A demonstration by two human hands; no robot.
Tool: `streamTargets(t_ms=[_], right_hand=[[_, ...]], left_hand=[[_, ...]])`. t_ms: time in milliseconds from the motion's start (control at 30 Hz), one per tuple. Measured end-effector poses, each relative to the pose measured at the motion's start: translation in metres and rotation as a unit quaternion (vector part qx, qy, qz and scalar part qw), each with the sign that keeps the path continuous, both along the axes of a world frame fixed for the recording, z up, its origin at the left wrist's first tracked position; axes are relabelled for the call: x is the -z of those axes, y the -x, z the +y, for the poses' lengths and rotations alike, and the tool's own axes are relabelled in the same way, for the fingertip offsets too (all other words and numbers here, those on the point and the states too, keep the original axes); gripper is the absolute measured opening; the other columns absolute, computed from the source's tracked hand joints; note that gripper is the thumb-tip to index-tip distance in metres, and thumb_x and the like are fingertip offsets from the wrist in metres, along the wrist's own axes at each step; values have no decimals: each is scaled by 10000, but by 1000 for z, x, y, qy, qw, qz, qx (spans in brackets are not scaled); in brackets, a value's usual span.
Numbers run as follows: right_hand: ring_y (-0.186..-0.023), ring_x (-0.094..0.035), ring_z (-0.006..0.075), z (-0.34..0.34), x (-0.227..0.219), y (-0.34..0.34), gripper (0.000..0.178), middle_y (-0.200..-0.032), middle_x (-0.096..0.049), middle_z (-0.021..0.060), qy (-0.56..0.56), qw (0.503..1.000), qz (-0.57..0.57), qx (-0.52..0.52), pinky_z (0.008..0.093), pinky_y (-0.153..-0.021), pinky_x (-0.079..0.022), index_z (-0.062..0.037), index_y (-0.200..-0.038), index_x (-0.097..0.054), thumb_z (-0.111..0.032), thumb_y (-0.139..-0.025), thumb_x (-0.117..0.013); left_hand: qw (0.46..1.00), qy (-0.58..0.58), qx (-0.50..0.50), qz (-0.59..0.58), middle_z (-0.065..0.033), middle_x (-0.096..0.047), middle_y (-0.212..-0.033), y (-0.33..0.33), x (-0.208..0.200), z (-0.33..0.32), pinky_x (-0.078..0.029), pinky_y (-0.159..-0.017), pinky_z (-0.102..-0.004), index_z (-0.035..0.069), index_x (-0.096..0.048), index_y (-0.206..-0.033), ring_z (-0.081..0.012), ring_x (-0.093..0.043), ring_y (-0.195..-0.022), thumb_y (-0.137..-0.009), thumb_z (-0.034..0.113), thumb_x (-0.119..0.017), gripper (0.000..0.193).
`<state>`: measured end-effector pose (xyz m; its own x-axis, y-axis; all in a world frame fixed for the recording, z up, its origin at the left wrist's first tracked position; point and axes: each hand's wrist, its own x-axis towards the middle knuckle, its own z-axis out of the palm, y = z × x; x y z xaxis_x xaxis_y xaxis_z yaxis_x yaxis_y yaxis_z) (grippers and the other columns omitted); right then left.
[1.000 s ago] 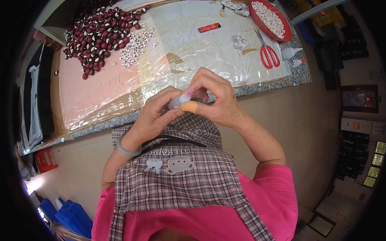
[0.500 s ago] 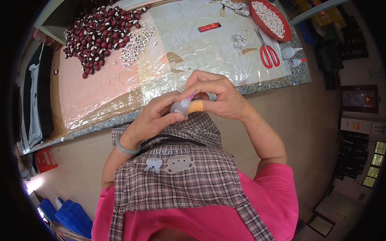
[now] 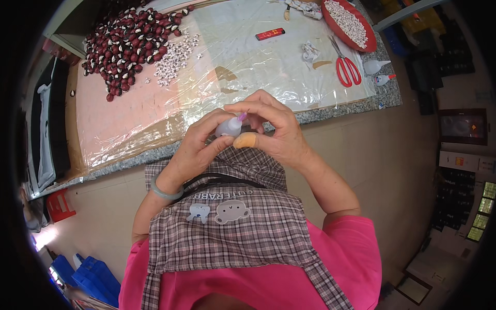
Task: Glue small white decorative pieces onto brown and red round toy parts at a factory workbench.
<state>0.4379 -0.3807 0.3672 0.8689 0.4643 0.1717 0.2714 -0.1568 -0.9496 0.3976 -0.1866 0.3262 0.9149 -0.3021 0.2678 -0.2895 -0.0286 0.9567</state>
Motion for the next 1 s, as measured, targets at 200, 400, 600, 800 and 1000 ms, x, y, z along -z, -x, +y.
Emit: streamTargets(t_ms=[200,400,600,800,1000], right_hand=[[-824,-529,127,-15,-11,-23,403,-899,-569,30,26,978,8,-209,258,-692,-426,-51,-1042,-734,-310,-738,-782],[-810,-541,131,-12,3,-14,285,-880,-570,33,15,994,-12,-109,254,-689,-429,-35,-991,-738,-182,-751,-788],[-845,-558,132,-2,19,1,258,-947,-577,60,-23,1000,-14,0,242,-723,-457,9,-1030,-709,-75,-790,-749],[-886,-538,123,2,33,0,275,-1006,-569,69,-76,997,13,24,230,-763,-460,20,-1079,-683,-62,-822,-729],[-889,-496,113,-2,27,-3,324,-1003,-540,46,-131,989,66,6,239,-776,-443,-3,-1155,-659,-147,-868,-697]], left_hand=[[972,115,129,161,-46,-528,-904,6,1,2,-430,-709,-287,2,-572,-1119,-149,-503,-805,-903,233,-655,327],[989,58,90,98,-82,-546,-926,1,-1,0,-447,-718,-305,-5,-560,-1135,-193,-535,-805,-904,190,-640,312],[999,-44,-29,5,-141,-568,-976,2,-3,-7,-474,-726,-367,-6,-544,-1155,-291,-589,-845,-884,108,-635,308],[996,-49,-76,8,-140,-589,-995,-1,-2,-12,-493,-721,-338,2,-568,-1142,-278,-613,-842,-857,64,-660,306],[995,20,-96,34,-113,-614,-978,-6,5,-17,-503,-719,-321,8,-603,-1121,-231,-628,-845,-834,66,-694,306]])
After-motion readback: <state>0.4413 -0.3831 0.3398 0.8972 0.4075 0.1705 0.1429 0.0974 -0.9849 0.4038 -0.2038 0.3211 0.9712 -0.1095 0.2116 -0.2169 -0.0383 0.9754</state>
